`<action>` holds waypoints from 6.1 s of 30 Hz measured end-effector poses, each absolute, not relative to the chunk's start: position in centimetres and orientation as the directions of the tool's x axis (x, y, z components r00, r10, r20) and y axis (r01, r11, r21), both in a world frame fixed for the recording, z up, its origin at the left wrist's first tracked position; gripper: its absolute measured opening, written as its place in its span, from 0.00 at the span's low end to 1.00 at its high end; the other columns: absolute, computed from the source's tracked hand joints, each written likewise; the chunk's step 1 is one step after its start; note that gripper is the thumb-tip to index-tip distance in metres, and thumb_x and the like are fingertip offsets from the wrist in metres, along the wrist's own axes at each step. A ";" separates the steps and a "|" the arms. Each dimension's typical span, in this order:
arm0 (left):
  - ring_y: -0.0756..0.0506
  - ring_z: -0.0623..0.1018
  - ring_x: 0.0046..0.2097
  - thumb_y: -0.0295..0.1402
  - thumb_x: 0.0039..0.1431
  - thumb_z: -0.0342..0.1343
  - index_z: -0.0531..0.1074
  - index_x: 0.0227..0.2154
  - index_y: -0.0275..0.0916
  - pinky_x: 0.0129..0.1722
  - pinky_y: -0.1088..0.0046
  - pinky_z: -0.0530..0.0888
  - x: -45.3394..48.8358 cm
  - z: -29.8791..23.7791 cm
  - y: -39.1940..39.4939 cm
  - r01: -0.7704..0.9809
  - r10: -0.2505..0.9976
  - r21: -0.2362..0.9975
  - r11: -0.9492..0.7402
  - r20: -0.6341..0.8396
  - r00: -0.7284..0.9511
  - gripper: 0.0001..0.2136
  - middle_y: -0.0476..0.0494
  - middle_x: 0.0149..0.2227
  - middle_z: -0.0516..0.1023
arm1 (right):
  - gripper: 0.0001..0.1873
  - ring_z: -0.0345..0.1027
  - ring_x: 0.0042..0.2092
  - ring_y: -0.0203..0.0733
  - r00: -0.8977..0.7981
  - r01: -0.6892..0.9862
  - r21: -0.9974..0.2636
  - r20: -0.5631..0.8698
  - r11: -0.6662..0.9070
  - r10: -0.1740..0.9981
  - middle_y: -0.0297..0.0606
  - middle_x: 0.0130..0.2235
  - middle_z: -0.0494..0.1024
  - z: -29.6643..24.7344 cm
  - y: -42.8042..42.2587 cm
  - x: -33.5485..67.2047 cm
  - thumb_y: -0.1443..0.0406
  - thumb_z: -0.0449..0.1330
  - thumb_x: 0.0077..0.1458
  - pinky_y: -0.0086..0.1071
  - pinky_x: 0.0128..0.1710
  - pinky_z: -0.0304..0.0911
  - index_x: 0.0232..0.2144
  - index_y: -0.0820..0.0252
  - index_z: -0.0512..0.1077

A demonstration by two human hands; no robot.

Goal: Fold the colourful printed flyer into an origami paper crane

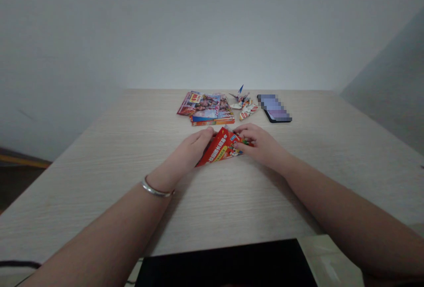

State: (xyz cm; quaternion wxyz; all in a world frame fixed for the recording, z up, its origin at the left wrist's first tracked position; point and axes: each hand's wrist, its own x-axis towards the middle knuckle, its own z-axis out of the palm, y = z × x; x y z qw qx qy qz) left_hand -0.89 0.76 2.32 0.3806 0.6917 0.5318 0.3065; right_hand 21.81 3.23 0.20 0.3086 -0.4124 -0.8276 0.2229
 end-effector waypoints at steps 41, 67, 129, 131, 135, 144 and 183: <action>0.45 0.81 0.42 0.34 0.63 0.57 0.77 0.48 0.39 0.42 0.68 0.76 0.6 2.5 -0.6 0.335 0.955 0.898 -0.286 0.239 0.176 0.12 0.44 0.43 0.84 | 0.11 0.65 0.26 0.32 -0.223 0.211 -0.894 0.350 0.395 0.910 0.28 0.27 0.76 1.2 1.4 19.3 0.65 0.65 0.52 0.29 0.26 0.60 0.40 0.54 0.75; 0.47 0.81 0.38 0.30 0.59 0.61 0.79 0.44 0.41 0.42 0.68 0.77 0.8 2.0 -0.8 0.240 0.946 0.915 -0.324 0.318 0.064 0.10 0.45 0.41 0.84 | 0.11 0.66 0.25 0.31 -0.175 0.244 -0.884 0.364 0.399 0.915 0.29 0.25 0.77 1.6 0.5 18.8 0.64 0.66 0.53 0.28 0.26 0.62 0.40 0.56 0.80; 0.47 0.76 0.33 0.42 0.62 0.57 0.79 0.33 0.38 0.32 0.72 0.69 -0.4 0.8 0.4 0.490 0.950 0.844 -0.220 0.071 0.305 0.12 0.47 0.32 0.81 | 0.11 0.71 0.29 0.36 -0.220 0.143 -0.979 0.114 0.148 0.969 0.32 0.28 0.80 0.0 2.2 20.1 0.56 0.67 0.49 0.32 0.30 0.66 0.31 0.56 0.76; 0.48 0.76 0.33 0.41 0.60 0.58 0.79 0.32 0.37 0.32 0.73 0.69 -0.7 1.0 0.7 0.474 0.974 0.860 -0.187 0.099 0.205 0.11 0.47 0.32 0.81 | 0.16 0.74 0.33 0.38 -0.305 0.153 -0.974 0.112 0.165 0.946 0.34 0.33 0.82 -0.3 2.4 20.6 0.58 0.70 0.46 0.33 0.34 0.68 0.37 0.55 0.75; 0.49 0.74 0.30 0.37 0.60 0.58 0.77 0.30 0.37 0.30 0.75 0.68 -1.1 1.3 1.1 0.482 0.986 0.862 -0.157 0.164 0.026 0.09 0.49 0.30 0.79 | 0.17 0.76 0.38 0.41 -0.347 0.274 -0.933 0.131 0.233 0.929 0.36 0.39 0.82 -0.7 2.5 20.9 0.60 0.70 0.46 0.35 0.38 0.69 0.39 0.55 0.74; 0.50 0.71 0.29 0.29 0.61 0.55 0.69 0.27 0.39 0.30 0.75 0.68 -0.9 1.3 1.1 0.514 0.957 0.814 -0.270 0.287 0.048 0.06 0.52 0.25 0.72 | 0.20 0.72 0.29 0.37 -0.298 0.270 -0.939 0.130 0.214 0.946 0.30 0.29 0.79 -0.3 2.4 20.5 0.57 0.69 0.48 0.33 0.30 0.66 0.43 0.56 0.72; 0.41 0.81 0.50 0.33 0.61 0.60 0.77 0.51 0.49 0.56 0.58 0.73 0.2 1.5 -0.8 0.648 0.934 0.680 -0.344 0.317 0.163 0.15 0.47 0.51 0.82 | 0.08 0.77 0.34 0.41 -0.140 0.192 -0.961 0.171 0.196 0.975 0.33 0.31 0.83 0.6 2.0 19.1 0.60 0.65 0.52 0.37 0.35 0.72 0.35 0.54 0.76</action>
